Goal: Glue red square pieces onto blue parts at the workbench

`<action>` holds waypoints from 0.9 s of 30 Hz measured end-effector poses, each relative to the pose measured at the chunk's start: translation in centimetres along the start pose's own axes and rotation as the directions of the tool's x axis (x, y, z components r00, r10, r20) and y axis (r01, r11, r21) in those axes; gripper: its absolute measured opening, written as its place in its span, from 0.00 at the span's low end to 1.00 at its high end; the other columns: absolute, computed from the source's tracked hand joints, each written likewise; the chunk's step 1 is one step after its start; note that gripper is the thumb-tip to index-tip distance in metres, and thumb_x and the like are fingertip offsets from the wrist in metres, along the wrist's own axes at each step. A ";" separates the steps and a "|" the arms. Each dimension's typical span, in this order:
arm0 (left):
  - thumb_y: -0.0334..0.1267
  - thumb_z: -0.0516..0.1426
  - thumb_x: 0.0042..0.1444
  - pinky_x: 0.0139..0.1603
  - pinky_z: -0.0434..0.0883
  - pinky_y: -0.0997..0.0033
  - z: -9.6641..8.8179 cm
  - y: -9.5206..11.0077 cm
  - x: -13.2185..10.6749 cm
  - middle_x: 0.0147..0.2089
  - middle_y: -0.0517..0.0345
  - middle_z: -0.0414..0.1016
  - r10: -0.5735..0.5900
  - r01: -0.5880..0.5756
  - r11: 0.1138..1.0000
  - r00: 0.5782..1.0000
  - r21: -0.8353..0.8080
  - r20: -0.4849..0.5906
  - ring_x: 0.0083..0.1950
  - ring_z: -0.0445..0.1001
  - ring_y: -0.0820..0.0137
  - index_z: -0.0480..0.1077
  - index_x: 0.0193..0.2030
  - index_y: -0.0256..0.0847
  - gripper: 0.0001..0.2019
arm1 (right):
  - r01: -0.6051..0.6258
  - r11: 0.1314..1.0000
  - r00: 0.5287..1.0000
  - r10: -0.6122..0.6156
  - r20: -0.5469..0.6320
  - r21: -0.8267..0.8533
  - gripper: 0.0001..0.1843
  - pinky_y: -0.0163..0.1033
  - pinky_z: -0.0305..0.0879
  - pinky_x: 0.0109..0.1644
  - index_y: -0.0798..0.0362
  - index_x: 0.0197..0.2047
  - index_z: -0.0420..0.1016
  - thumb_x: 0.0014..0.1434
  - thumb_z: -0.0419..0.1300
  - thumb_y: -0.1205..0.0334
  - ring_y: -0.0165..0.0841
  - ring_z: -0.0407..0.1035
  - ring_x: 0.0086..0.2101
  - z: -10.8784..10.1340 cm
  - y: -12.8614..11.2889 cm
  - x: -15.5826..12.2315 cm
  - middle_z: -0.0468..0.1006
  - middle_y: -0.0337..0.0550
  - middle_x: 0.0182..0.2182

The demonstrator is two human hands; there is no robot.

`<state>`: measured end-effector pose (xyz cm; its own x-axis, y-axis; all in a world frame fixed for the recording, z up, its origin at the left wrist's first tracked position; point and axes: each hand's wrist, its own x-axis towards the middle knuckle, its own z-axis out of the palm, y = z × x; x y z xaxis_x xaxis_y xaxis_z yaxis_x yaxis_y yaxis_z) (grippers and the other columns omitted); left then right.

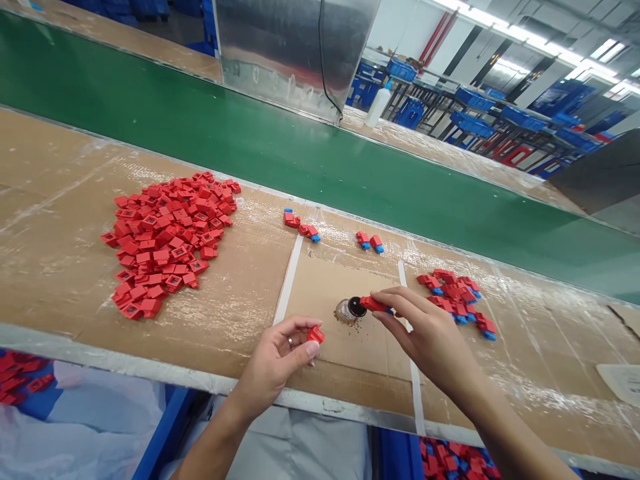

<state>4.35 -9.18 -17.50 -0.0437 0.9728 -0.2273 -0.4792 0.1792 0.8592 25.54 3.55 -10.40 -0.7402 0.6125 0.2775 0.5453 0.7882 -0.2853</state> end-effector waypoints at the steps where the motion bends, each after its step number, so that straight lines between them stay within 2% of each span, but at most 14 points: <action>1: 0.41 0.63 0.55 0.36 0.69 0.75 0.0 0.0 0.0 0.38 0.58 0.72 -0.001 0.001 1.000 1.000 0.001 0.002 0.37 0.68 0.74 0.73 0.49 0.42 0.15 | -0.002 1.000 1.000 0.002 -0.005 -0.001 0.10 0.42 0.71 0.43 0.50 0.50 0.70 0.68 0.53 0.61 0.37 0.73 0.42 -0.1 0.0 0.0 0.77 0.46 0.44; 6: 0.41 0.63 0.56 0.37 0.69 0.75 0.0 -0.1 0.0 0.38 0.58 0.72 0.004 -0.004 1.000 1.000 0.013 0.009 0.36 0.68 0.75 0.73 0.50 0.43 0.15 | -0.036 0.998 0.997 0.039 -0.065 0.045 0.09 0.41 0.71 0.43 0.50 0.50 0.70 0.68 0.54 0.60 0.36 0.73 0.43 -0.2 -0.2 0.0 0.77 0.46 0.43; 10: 0.41 0.63 0.55 0.37 0.70 0.75 0.0 0.0 -0.1 0.38 0.58 0.72 -0.004 0.004 1.000 1.000 0.006 0.005 0.37 0.69 0.74 0.73 0.50 0.42 0.15 | -0.034 0.997 0.998 0.037 -0.046 0.072 0.07 0.41 0.71 0.41 0.49 0.46 0.71 0.68 0.54 0.61 0.36 0.72 0.42 -0.3 -0.3 0.3 0.77 0.45 0.42; 13: 0.41 0.63 0.55 0.37 0.70 0.75 0.0 0.0 -0.1 0.38 0.58 0.73 0.001 -0.001 1.000 1.000 0.005 0.002 0.37 0.69 0.74 0.74 0.49 0.43 0.15 | -0.058 0.995 0.992 0.067 -0.103 0.084 0.07 0.41 0.70 0.41 0.49 0.47 0.71 0.67 0.55 0.62 0.36 0.72 0.41 -0.4 -0.4 0.4 0.77 0.45 0.42; 16: 0.41 0.63 0.56 0.37 0.69 0.77 0.0 0.0 -0.1 0.38 0.59 0.73 0.006 -0.006 1.000 1.000 0.000 0.006 0.37 0.69 0.75 0.74 0.49 0.43 0.15 | -0.066 0.994 0.991 0.075 -0.108 0.090 0.07 0.41 0.70 0.40 0.48 0.48 0.71 0.67 0.55 0.62 0.35 0.72 0.38 -0.5 -0.5 0.5 0.77 0.45 0.42; 20: 0.41 0.63 0.56 0.36 0.69 0.77 0.0 -0.1 -0.2 0.38 0.59 0.73 0.011 -0.011 1.000 1.000 -0.009 0.002 0.36 0.68 0.76 0.74 0.49 0.43 0.14 | -0.078 0.991 0.975 0.099 -0.199 0.109 0.07 0.40 0.69 0.38 0.48 0.47 0.71 0.66 0.57 0.63 0.35 0.71 0.38 -0.3 -0.7 0.2 0.76 0.44 0.41; 23: 0.42 0.63 0.56 0.36 0.69 0.77 0.1 -0.1 -0.2 0.38 0.59 0.73 0.013 -0.013 1.000 1.000 -0.015 -0.012 0.36 0.69 0.76 0.74 0.49 0.43 0.14 | -0.063 0.992 0.991 0.075 -0.108 0.111 0.08 0.39 0.69 0.39 0.48 0.48 0.71 0.66 0.57 0.64 0.34 0.71 0.38 0.0 -0.6 0.0 0.76 0.43 0.42; 24: 0.41 0.63 0.56 0.36 0.69 0.77 0.1 -0.1 -0.2 0.37 0.59 0.73 0.015 -0.015 1.000 1.000 -0.017 -0.014 0.36 0.69 0.76 0.74 0.49 0.43 0.14 | -0.062 0.992 0.990 0.074 -0.116 0.108 0.08 0.39 0.69 0.38 0.48 0.48 0.71 0.66 0.57 0.64 0.34 0.71 0.38 0.1 -0.6 -0.1 0.76 0.43 0.42; 27: 0.41 0.64 0.55 0.36 0.68 0.76 0.1 -0.2 0.0 0.37 0.60 0.73 0.030 -0.031 0.999 0.999 -0.018 -0.016 0.35 0.68 0.76 0.74 0.49 0.44 0.15 | -0.062 0.994 0.972 0.081 -0.222 0.091 0.10 0.39 0.69 0.37 0.48 0.49 0.71 0.65 0.58 0.66 0.34 0.71 0.38 0.2 -0.6 -0.1 0.76 0.44 0.43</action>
<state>4.54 -9.25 -17.64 -0.0722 0.9754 -0.2085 -0.4931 0.1468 0.8575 25.23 2.98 -10.49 -0.5873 0.6726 0.4502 0.5522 0.7397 -0.3846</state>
